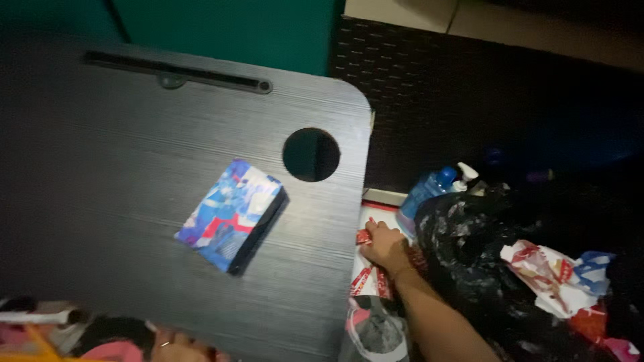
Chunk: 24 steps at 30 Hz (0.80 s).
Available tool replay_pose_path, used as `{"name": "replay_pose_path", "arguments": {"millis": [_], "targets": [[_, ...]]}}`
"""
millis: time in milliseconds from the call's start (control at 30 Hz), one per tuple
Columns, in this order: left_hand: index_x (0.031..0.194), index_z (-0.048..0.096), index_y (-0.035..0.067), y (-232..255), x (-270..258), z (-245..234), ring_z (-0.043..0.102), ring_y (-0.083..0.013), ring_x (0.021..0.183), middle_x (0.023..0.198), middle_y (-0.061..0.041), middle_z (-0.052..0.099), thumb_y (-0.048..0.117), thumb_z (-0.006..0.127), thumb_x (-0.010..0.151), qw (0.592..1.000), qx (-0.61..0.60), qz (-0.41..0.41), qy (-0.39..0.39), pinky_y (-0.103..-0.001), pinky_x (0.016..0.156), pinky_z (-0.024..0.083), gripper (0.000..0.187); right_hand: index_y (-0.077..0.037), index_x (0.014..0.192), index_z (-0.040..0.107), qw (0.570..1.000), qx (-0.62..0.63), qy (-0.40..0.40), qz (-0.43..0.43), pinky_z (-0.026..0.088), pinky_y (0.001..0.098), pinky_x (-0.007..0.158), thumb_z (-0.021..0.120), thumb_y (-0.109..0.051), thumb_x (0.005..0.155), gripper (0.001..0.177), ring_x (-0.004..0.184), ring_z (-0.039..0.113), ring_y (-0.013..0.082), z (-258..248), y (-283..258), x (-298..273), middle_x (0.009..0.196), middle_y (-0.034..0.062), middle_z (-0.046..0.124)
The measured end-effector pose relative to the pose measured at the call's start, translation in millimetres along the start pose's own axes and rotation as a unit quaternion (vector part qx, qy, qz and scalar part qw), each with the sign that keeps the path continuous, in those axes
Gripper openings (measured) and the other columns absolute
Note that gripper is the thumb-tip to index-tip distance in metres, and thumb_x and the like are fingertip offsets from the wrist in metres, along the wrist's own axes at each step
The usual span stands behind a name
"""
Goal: The person sits and sorts through a pile of stationery items, including pencils, markers, erasers, and small boxes. They unwrap and rewrap some items, then place them on a small table or into a black plastic bag.
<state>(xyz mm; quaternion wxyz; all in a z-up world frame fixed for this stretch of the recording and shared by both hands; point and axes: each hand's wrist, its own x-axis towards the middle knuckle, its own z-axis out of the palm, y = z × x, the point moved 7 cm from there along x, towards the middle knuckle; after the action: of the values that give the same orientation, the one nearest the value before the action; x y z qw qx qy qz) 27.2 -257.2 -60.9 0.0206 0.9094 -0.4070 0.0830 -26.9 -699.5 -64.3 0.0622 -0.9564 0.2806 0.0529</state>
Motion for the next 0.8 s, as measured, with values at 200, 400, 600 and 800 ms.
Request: {"name": "replay_pose_path", "arguments": {"millis": [200,400,600,800], "targets": [[0.121,0.069,0.004,19.8,-3.5,-27.4,0.048,-0.0503,0.13,0.129,-0.026,0.063,0.039,0.066,0.064,0.994,-0.038,0.046,0.087,-0.07,0.105,0.029,0.067,-0.012,0.117,0.063,0.985,0.095,0.133,-0.058,0.054,0.049,0.085,0.074,-0.03,0.075,0.046,0.094,0.068,0.038,27.3,34.0,20.1,0.101,0.0194,0.068],[0.117,0.071,0.009,21.4,5.1,-39.3,0.057,-0.0385,0.118,0.122,-0.017,0.067,0.039,0.062,0.073,0.999,-0.037,-0.019,0.018,-0.059,0.11,0.037,0.054,-0.003,0.119,0.059,0.864,0.264,0.378,-0.204,0.048,0.0473,0.089,0.073,-0.012,0.07,0.051,0.098,0.058,0.0386,-13.9,45.3,-4.0,0.103,0.0224,0.058],[0.113,0.072,0.006,31.2,-14.6,-87.8,0.054,-0.0477,0.116,0.119,-0.023,0.065,0.038,0.068,0.071,0.985,-0.092,-0.112,0.091,-0.056,0.105,0.041,0.053,-0.008,0.123,0.06,0.893,0.165,0.371,-0.196,0.052,0.0475,0.078,0.074,-0.019,0.075,0.051,0.091,0.063,0.0368,-160.6,-20.1,-101.7,0.102,0.0164,0.061],[0.122,0.069,0.005,13.8,-28.4,-113.4,0.047,-0.0454,0.131,0.14,-0.022,0.054,0.038,0.07,0.075,0.961,-0.209,-0.143,0.107,-0.059,0.102,0.034,0.057,-0.015,0.114,0.064,0.918,0.064,0.295,-0.257,0.056,0.0475,0.065,0.075,-0.028,0.076,0.041,0.076,0.069,0.0329,-277.0,-141.2,-243.6,0.096,0.01,0.063]]}}
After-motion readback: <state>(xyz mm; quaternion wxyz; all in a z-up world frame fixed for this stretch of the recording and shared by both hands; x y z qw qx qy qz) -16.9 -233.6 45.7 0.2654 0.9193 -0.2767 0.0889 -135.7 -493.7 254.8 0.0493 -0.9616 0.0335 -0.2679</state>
